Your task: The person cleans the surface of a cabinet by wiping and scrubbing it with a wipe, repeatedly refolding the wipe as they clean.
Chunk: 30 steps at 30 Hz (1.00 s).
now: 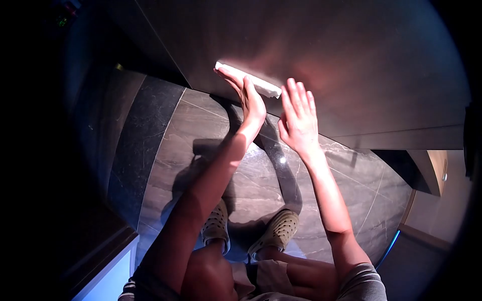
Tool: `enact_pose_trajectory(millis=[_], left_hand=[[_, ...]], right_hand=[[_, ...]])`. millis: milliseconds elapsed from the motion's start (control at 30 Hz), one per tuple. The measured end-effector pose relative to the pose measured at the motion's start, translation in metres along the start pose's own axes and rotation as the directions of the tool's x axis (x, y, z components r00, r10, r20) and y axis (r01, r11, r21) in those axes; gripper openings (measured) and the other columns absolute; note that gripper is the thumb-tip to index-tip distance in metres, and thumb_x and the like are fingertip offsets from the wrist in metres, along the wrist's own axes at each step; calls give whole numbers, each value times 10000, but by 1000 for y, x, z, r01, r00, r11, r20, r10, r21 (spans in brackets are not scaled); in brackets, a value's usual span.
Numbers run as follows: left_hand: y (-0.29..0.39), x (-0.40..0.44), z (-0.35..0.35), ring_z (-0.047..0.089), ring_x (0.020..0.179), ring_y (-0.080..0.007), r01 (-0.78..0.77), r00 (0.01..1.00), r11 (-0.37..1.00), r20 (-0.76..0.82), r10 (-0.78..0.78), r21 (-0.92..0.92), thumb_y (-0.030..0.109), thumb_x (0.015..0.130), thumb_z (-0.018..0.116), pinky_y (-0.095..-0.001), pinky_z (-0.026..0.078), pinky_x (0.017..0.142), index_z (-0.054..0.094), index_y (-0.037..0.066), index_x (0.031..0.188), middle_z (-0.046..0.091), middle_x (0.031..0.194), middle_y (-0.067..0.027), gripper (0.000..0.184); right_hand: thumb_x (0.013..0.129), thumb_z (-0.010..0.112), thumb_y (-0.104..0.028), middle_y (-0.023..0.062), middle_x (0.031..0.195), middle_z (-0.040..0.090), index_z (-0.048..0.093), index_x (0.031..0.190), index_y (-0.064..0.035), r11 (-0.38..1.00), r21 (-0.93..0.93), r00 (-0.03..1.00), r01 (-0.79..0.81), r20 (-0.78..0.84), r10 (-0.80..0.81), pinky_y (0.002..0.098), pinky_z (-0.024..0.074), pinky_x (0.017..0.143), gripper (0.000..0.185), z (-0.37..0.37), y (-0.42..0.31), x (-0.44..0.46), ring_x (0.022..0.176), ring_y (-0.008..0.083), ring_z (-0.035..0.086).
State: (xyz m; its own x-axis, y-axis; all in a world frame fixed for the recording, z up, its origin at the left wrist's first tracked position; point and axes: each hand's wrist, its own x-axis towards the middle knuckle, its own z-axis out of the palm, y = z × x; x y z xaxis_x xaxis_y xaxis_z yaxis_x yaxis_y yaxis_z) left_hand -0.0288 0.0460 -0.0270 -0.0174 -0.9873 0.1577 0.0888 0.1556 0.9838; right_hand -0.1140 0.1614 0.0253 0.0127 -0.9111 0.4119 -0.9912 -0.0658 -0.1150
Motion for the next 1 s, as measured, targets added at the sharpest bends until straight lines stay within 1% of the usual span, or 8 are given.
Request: enact_pose_trajectory(millis=[133, 267, 467, 600, 733, 867, 900, 1000], left_hand=[[0, -2, 0, -172, 1485, -213, 76, 996, 888, 65, -53, -453, 357, 1059, 220, -366, -80, 1205, -178, 131, 1533, -234, 1604, -88, 659], [30, -11, -18, -132, 1493, -190, 166, 980, 888, 171, -101, -428, 405, 1051, 218, -395, -27, 1220, -147, 160, 1545, -195, 1618, -54, 661], [11, -14, -29, -11, 1507, -229, 35, 996, 967, 87, -14, -251, 371, 1053, 248, -434, 99, 1224, 84, 119, 1569, -24, 1635, -53, 597], [21, -14, -34, 151, 1484, -271, 61, 997, 949, 53, -47, -310, 268, 1043, 254, -393, 173, 1190, 182, 51, 1548, 77, 1603, -151, 555], [18, -8, -41, 268, 1434, -277, 55, 998, 970, 28, -50, -237, 222, 1039, 405, -410, 299, 1154, 352, 75, 1471, 208, 1521, -93, 460], [-1, 10, -52, 570, 955, -122, 169, 984, 956, -22, -179, -238, 170, 1007, 513, -276, 507, 814, 562, 45, 1060, 565, 1006, -52, 144], [6, 14, -56, 529, 709, -67, 242, 970, 952, 47, -238, -186, 250, 995, 534, -227, 451, 607, 588, 58, 861, 557, 779, 5, 241], [24, 24, -59, 518, 639, -61, 413, 905, 907, 151, -398, -87, 358, 984, 507, -213, 387, 546, 602, 67, 771, 544, 689, 24, 373]], right_hand=[[706, 678, -74, 138, 1521, 378, 441, 1421, -25, 993, 86, 992, 86, 89, -94, 448, 281, 1162, 755, 3, -9, 0, 1420, 279, 344], [748, 637, -40, 152, 1396, 525, 535, 1327, -15, 936, 349, 996, -48, 91, 18, 414, 411, 1070, 589, 15, -24, 1, 1266, 291, 520], [917, 578, -116, 166, 1121, 692, 597, 1252, 17, 266, 858, 850, -440, 301, 432, 330, 506, 925, 360, 59, -37, 35, 1028, 235, 674], [964, 604, -265, 119, 1058, 704, 639, 1171, 27, -166, 857, 732, -488, 506, 456, 292, 526, 843, 359, 87, -27, 52, 904, 174, 675], [982, 588, -355, 112, 1008, 692, 630, 1119, 28, -583, 691, 615, -426, 695, 374, 269, 533, 782, 409, 64, -36, 66, 874, 136, 662], [1031, 480, -297, 95, 919, 675, 616, 1051, 37, -598, 713, 620, -368, 667, 414, 249, 527, 716, 360, 73, -39, 65, 785, 121, 638], [1035, 453, -262, 126, 909, 692, 612, 1062, 63, -609, 708, 627, -358, 665, 405, 273, 546, 709, 363, 74, -39, 66, 758, 154, 653], [1047, 394, -245, 121, 894, 691, 614, 1056, 67, -596, 715, 657, -365, 651, 379, 264, 533, 701, 382, 72, -39, 65, 746, 151, 646]])
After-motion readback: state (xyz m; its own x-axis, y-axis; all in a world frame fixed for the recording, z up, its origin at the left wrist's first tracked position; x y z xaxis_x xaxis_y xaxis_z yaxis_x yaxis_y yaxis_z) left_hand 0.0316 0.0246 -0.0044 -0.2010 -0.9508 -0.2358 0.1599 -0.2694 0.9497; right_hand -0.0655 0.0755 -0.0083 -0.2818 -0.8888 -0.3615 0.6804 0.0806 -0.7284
